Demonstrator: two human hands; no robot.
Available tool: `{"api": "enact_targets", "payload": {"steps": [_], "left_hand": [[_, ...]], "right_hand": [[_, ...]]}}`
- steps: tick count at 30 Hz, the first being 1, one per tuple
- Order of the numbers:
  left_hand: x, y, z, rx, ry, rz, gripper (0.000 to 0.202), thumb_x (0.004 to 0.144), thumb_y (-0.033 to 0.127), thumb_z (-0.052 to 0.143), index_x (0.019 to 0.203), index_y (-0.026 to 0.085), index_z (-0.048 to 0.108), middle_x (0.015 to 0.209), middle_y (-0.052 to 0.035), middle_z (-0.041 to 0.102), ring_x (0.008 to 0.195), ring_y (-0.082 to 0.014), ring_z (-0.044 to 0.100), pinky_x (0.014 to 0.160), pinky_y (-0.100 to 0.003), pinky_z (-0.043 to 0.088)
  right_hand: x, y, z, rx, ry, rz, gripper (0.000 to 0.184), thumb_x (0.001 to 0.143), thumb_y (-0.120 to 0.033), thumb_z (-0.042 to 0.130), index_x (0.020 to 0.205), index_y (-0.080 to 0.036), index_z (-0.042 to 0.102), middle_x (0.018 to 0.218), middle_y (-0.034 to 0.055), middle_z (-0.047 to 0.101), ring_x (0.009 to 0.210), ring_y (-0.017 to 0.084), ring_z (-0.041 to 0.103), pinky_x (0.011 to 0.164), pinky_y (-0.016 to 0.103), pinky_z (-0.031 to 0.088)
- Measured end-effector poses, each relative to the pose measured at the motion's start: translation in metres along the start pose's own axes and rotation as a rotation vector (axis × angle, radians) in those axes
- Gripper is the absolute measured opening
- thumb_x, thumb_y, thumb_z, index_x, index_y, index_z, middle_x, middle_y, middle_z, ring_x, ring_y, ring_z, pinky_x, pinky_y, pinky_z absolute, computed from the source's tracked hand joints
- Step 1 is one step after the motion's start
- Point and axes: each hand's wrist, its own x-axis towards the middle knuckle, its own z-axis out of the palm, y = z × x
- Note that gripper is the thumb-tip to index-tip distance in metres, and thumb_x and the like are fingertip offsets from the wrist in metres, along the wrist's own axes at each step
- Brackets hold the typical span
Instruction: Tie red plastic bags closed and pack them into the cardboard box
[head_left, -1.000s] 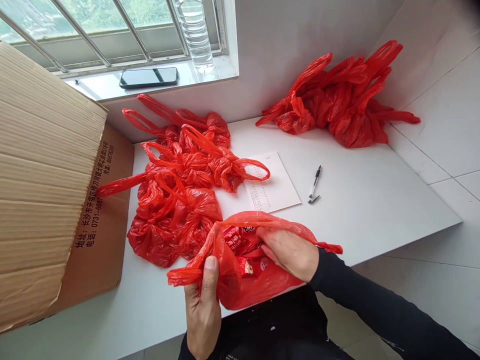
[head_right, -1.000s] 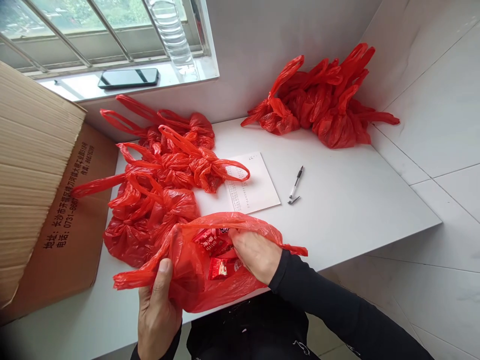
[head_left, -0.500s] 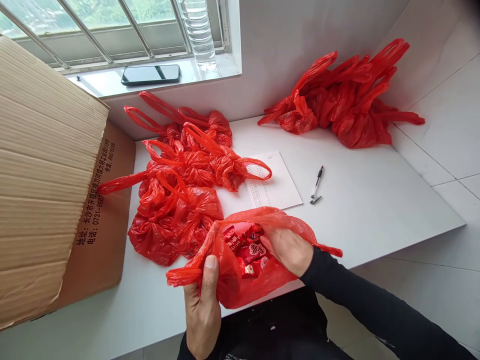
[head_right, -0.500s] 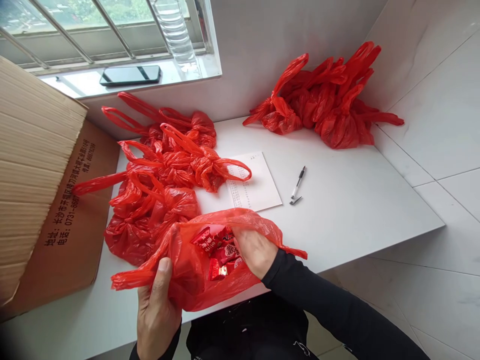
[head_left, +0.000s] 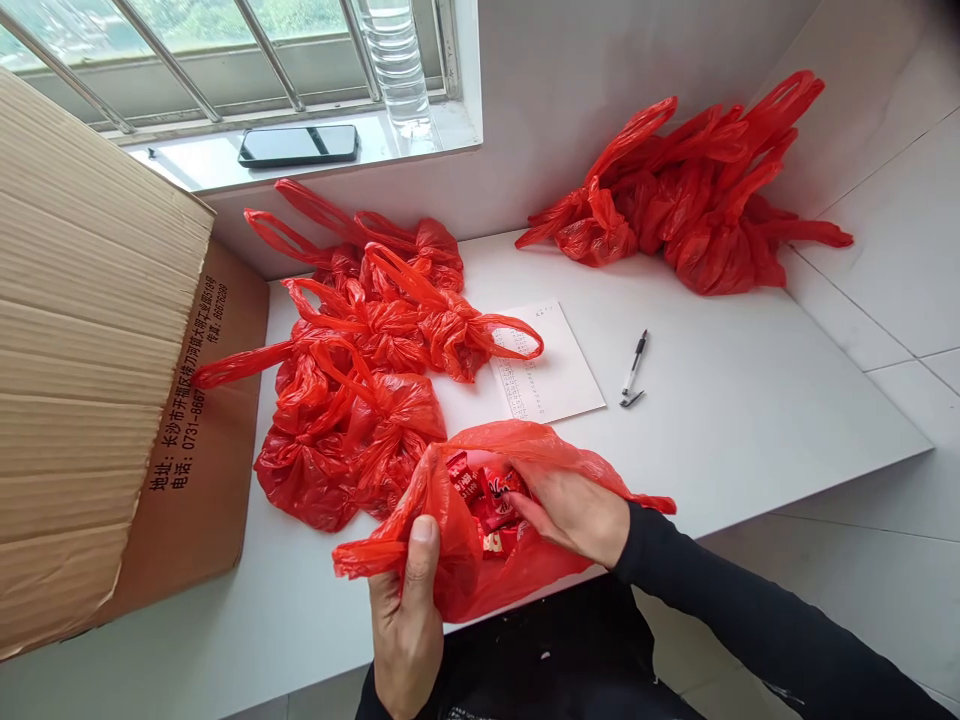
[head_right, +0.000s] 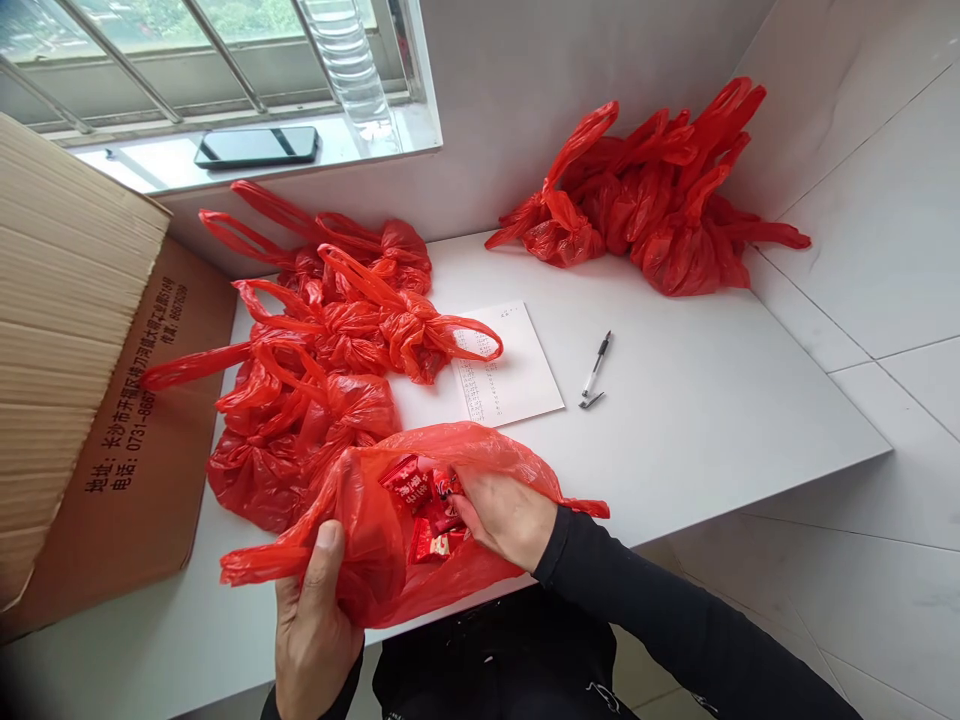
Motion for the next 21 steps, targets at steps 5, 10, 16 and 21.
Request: {"api": "enact_targets", "payload": {"steps": [5,10,16,21], "left_hand": [[-0.008,0.011,0.006,-0.008,0.033,-0.028,0.048,0.081,0.06,0.069,0.116,0.028,0.071,0.121,-0.0043,0.07,0.128,-0.0345,0.053,0.108,-0.049,0.046],[-0.01,0.022,-0.004,0.136,0.001,0.322,0.021,0.082,0.044,0.073,0.091,0.024,0.074,0.09,-0.001,0.074,0.089,-0.0235,0.068,0.085,-0.032,0.055],[0.002,0.031,-0.023,0.4,-0.057,0.679,0.014,0.086,0.031,0.068,0.095,0.021,0.073,0.088,-0.0034,0.071,0.083,-0.0234,0.066,0.079,-0.033,0.052],[-0.004,0.052,-0.017,0.465,-0.029,0.685,0.029,0.096,0.034,0.054,0.117,0.021,0.068,0.119,-0.0068,0.067,0.111,-0.0263,0.062,0.098,-0.036,0.046]], "right_hand": [[-0.019,-0.007,-0.009,-0.157,0.079,-0.033,0.038,0.101,-0.022,0.044,0.138,-0.016,0.046,0.113,0.0112,0.069,0.103,0.027,0.069,0.092,0.041,0.058],[-0.047,-0.048,-0.053,-0.327,0.009,-0.012,0.038,0.101,-0.025,0.045,0.138,-0.023,0.049,0.105,0.0085,0.069,0.09,0.028,0.066,0.079,0.047,0.059],[-0.087,-0.03,-0.082,-0.502,0.196,0.083,0.055,0.096,-0.038,0.053,0.148,-0.024,0.04,0.125,0.0151,0.062,0.112,0.036,0.059,0.1,0.061,0.045],[-0.105,-0.015,-0.096,-0.39,0.102,0.25,0.024,0.099,-0.041,0.048,0.115,-0.031,0.063,0.079,0.0022,0.067,0.06,0.019,0.061,0.056,0.034,0.053]]}}
